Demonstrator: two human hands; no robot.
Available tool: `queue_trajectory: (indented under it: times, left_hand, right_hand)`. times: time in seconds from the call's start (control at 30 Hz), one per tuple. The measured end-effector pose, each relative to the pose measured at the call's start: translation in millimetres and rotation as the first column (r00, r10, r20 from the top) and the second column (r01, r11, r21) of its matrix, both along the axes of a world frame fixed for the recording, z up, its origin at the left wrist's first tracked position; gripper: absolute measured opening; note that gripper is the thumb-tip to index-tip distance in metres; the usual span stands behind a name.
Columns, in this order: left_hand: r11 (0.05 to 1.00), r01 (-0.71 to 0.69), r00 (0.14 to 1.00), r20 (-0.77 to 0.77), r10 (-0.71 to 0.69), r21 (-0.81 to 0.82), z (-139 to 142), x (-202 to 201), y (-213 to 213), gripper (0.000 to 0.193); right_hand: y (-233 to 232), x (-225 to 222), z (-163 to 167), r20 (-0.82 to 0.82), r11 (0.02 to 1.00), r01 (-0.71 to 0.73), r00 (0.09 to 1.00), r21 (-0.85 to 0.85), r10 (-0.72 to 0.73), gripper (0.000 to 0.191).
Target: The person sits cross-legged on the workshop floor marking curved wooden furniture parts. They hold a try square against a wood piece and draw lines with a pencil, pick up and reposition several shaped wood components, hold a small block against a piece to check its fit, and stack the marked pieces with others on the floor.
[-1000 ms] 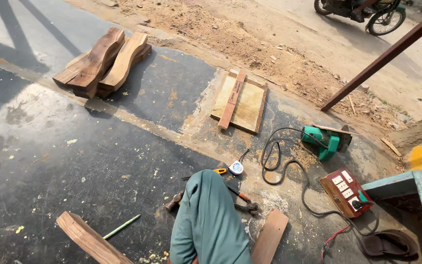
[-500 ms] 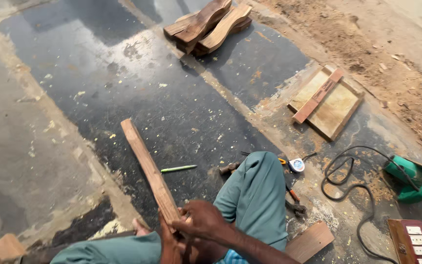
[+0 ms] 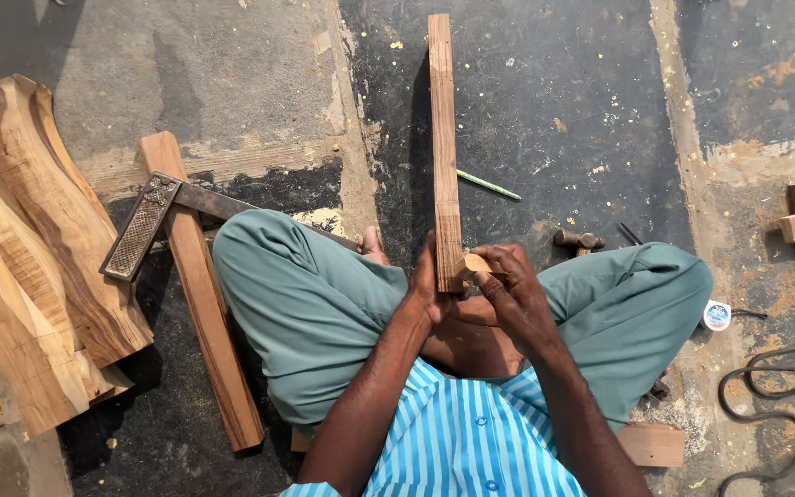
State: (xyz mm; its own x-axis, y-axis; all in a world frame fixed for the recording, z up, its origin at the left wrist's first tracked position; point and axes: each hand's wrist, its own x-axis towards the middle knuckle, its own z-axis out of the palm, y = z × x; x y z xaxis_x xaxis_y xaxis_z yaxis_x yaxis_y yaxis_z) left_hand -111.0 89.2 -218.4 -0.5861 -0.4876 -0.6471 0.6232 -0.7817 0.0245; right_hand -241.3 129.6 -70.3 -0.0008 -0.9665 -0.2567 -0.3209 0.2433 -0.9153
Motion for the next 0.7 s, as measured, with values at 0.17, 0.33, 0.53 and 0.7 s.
queue_trajectory:
  times: [0.17, 0.33, 0.53, 0.7]
  left_hand:
    - [0.988, -0.146, 0.693, -0.717, 0.071, -0.044, -23, 15, 4, 0.042]
    - [0.986, -0.164, 0.621, -0.779, 0.089, -0.018, -21, 18, 5, 0.04]
    - [0.985, -0.172, 0.64, -0.761, 0.104, -0.01, -13, 20, 3, 0.039]
    - [0.987, -0.16, 0.607, -0.787, 0.109, 0.014, -13, 22, 3, 0.036]
  right_hand:
    - [3, -4, 3, 0.385, 0.976, 0.214, 0.899, 0.034, -0.211, 0.033]
    - [7, -17, 2, 0.341, 0.962, 0.27, 0.902, 0.038, -0.266, 0.033]
    - [12, -16, -4, 0.364, 0.96, 0.272, 0.889, 0.071, -0.278, 0.033]
    - [17, -21, -7, 0.38, 0.958, 0.282, 0.88, 0.061, -0.283, 0.035]
